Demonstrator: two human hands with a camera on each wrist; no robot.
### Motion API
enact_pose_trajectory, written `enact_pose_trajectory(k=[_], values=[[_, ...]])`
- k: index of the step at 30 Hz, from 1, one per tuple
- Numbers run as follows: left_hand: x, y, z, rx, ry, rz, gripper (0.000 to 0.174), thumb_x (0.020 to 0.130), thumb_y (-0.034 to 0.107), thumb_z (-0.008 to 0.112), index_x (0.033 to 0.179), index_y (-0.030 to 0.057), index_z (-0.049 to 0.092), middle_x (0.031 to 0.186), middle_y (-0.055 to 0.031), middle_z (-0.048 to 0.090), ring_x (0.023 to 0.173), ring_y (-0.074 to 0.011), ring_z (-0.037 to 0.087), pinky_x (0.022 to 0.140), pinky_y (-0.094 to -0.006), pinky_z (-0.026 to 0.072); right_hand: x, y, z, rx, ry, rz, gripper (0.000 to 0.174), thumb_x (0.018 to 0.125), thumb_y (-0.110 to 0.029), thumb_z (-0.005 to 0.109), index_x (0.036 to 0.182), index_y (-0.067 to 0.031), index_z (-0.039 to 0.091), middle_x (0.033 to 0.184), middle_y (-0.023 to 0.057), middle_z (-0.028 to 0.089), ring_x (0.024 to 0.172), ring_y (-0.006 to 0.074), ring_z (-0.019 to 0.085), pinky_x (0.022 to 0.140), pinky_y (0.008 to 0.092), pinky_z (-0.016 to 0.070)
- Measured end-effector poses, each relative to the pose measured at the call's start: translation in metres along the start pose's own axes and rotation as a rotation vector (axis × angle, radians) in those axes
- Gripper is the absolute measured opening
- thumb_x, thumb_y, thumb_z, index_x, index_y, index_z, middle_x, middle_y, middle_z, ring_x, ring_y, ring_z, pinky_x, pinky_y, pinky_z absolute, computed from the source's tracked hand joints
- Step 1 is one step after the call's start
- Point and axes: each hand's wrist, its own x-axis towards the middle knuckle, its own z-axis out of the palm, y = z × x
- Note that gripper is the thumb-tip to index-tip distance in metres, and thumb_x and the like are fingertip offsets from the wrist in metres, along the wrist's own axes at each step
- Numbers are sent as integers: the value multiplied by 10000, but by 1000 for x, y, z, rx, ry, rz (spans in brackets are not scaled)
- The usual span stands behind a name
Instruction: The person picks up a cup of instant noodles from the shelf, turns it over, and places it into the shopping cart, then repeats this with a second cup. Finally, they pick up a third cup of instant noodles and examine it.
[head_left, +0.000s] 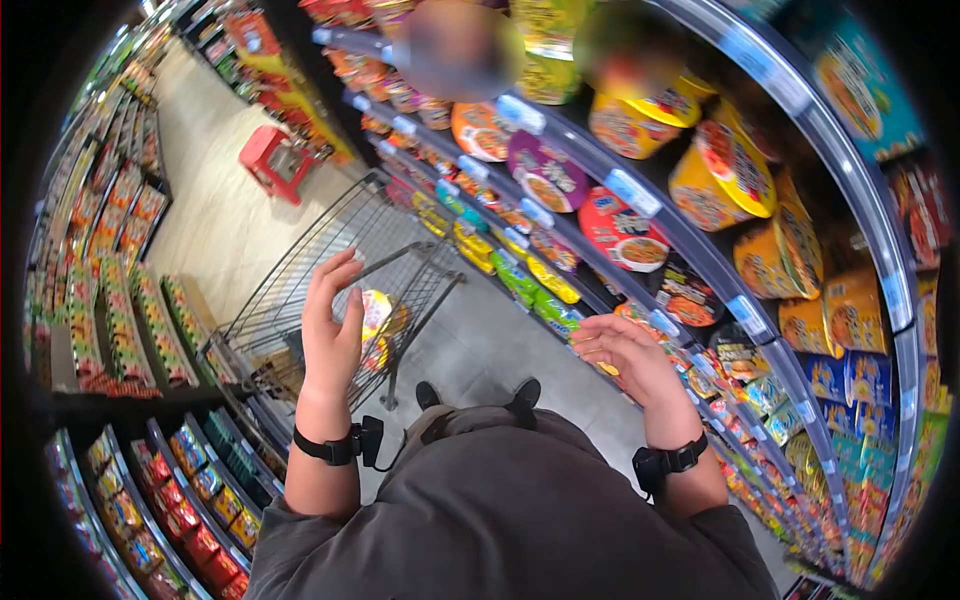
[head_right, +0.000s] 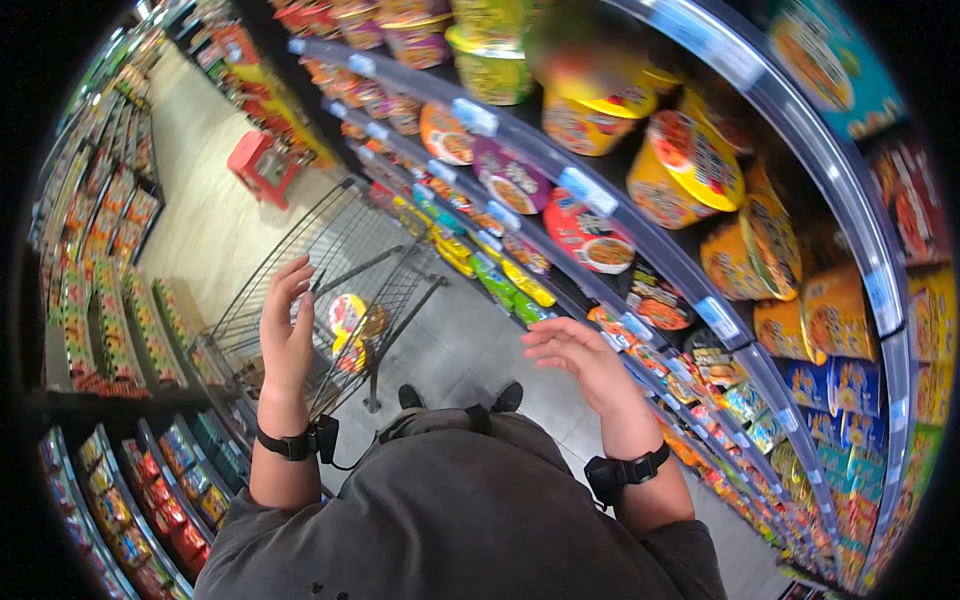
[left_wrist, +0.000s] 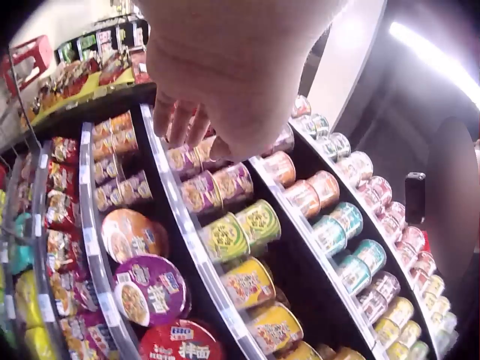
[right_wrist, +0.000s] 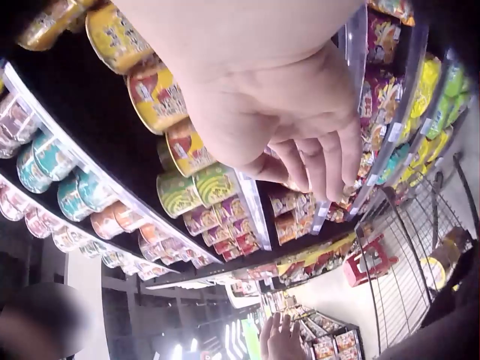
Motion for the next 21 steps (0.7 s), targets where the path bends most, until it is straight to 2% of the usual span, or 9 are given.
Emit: enact_pose_trajectory(k=[8,11,18,21], values=[[-42,-92,-142,89,175,-160,333,951,-51,580,1267,34,641,1372,-125,612,1266,-243,586,999,-336,495,79,11,139,-118,-159,91,334,1004,-138,564,1302,7,612,1262,171,683,1134,238,668,1005,380,504],[-57,-124,-184,25,219,-221,325,957,-48,572,1265,32,638,1360,-120,617,1245,-233,596,992,-334,500,104,20,183,-163,-251,100,332,1033,-150,540,1329,-20,615,1293,142,677,1156,234,669,1001,379,510],[-96,-191,-247,-37,273,-326,316,954,-31,582,1261,26,632,1341,-123,616,1220,-241,611,991,-346,509,142,38,285,-283,-285,171,324,1033,-123,519,1325,-17,611,1290,143,679,1149,225,672,989,358,516],[-111,-213,-261,-62,237,-346,334,951,-28,587,1279,29,617,1291,-118,617,1184,-245,622,982,-355,518,159,49,315,-316,-299,197,319,1036,-121,513,1321,-15,610,1288,139,681,1142,218,673,986,352,517]])
